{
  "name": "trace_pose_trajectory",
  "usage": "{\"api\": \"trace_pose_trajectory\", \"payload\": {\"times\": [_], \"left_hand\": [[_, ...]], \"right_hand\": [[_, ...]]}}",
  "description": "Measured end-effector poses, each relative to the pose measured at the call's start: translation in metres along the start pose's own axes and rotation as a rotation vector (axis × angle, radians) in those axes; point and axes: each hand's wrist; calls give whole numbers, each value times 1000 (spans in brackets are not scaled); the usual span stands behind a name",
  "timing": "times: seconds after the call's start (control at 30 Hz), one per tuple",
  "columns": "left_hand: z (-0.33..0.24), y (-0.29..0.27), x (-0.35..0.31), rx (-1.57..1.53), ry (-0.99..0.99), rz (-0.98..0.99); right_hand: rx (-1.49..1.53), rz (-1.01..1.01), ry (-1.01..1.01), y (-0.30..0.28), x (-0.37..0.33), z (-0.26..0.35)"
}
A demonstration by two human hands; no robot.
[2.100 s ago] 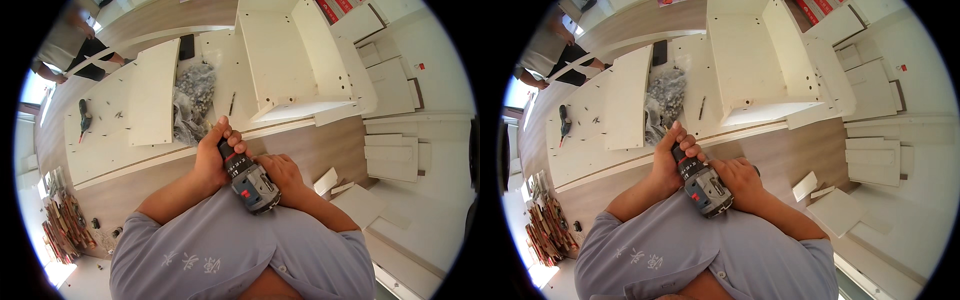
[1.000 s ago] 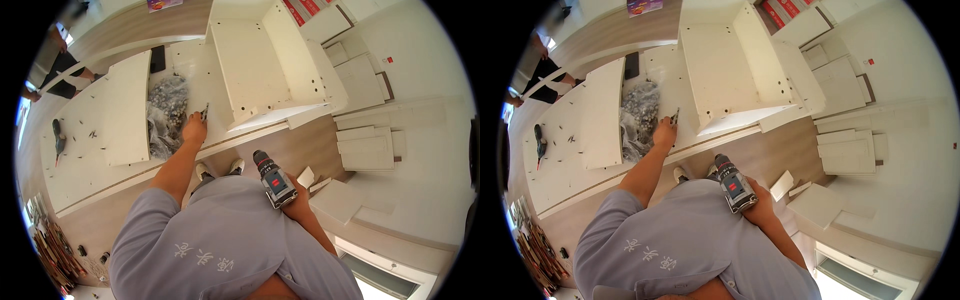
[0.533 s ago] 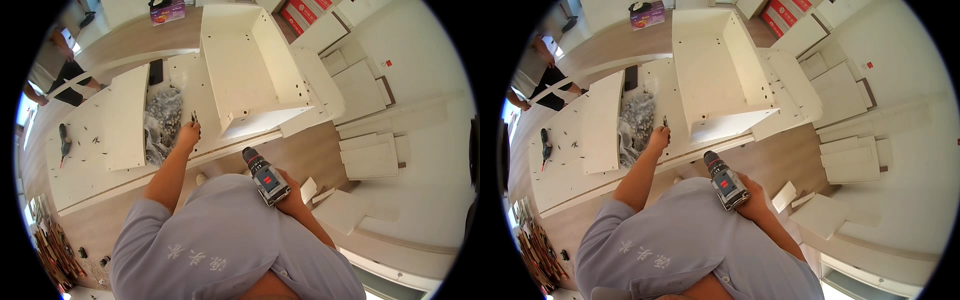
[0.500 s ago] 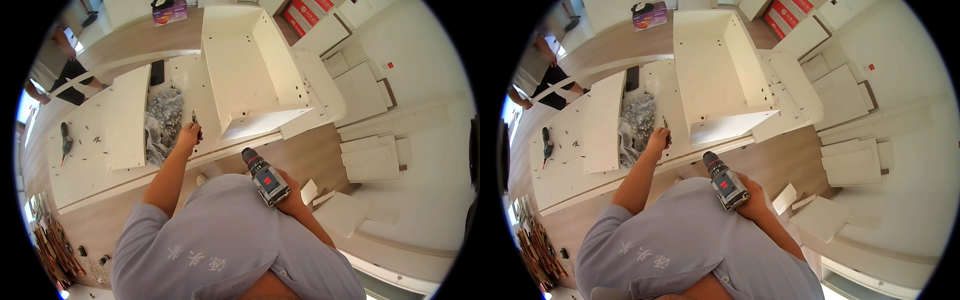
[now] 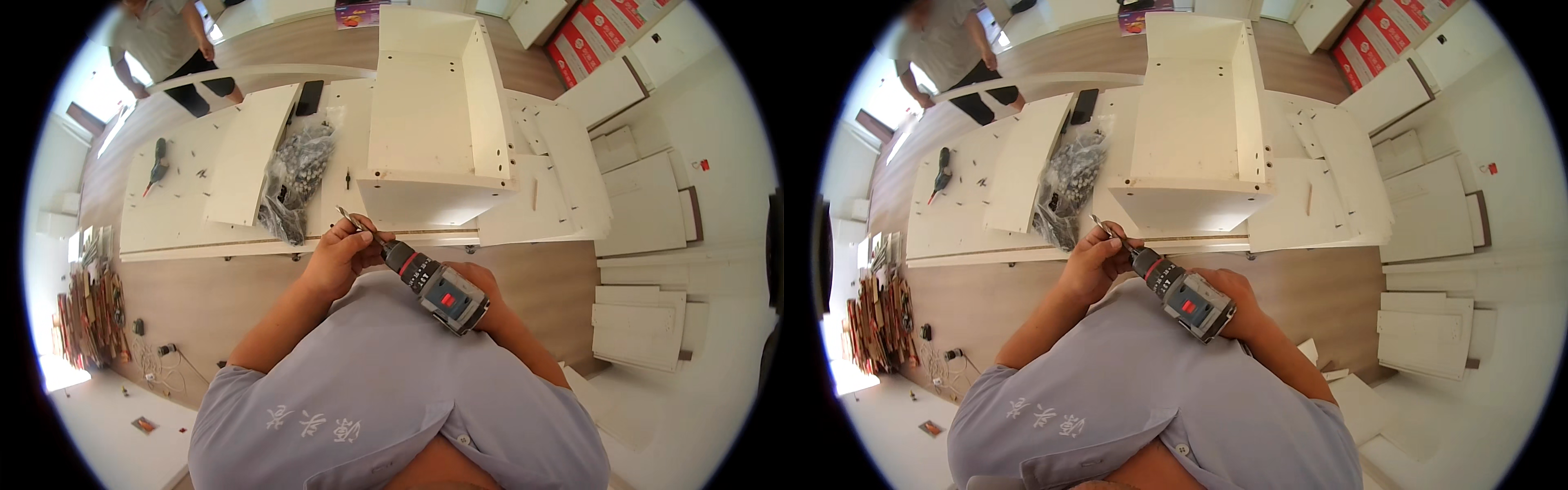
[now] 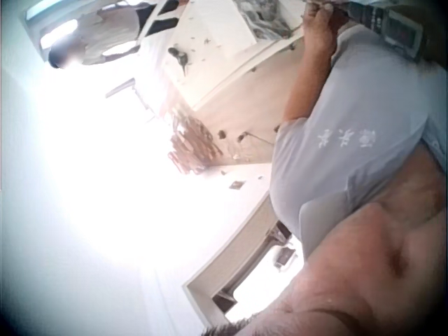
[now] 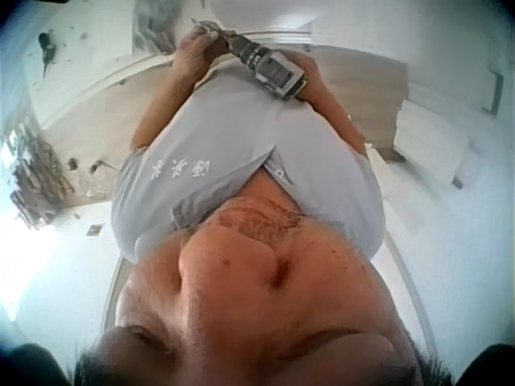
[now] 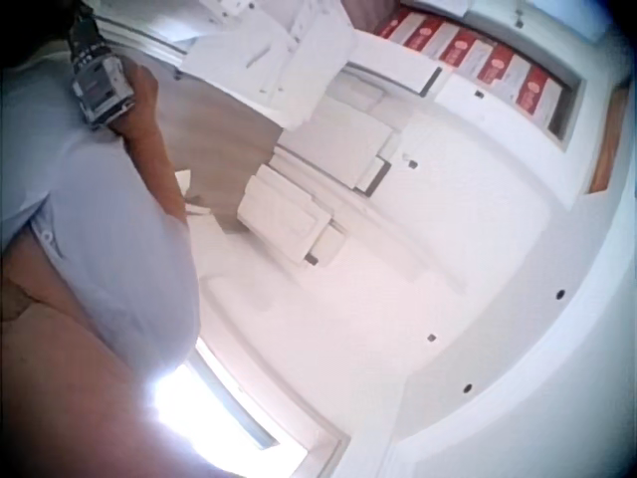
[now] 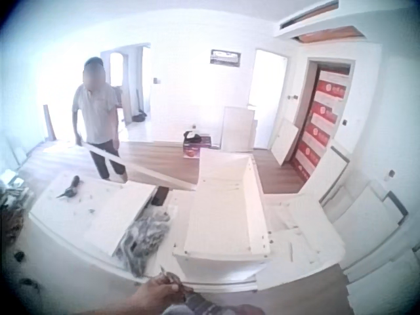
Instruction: The person assembles a white cabinet by aligning wooden panels, marking them with a pencil, and driving screws using a power drill on a workbench.
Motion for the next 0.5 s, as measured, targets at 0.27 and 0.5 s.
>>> {"api": "trace_pose_trajectory", "payload": {"times": [0.27, 0.5], "left_hand": [[21, 95, -10, -255, -112, -195], [48, 147, 16, -428, -1, -356]], "right_hand": [[97, -103, -125, -24, -20, -38], [-235, -109, -387, -56, -28, -45]]}}
Point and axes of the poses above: each hand's wrist, its own x-axis towards the middle knuckle, its own y-axis out of the palm, z = x × y, and after that the axes turned 4 degrees about x, right-handed
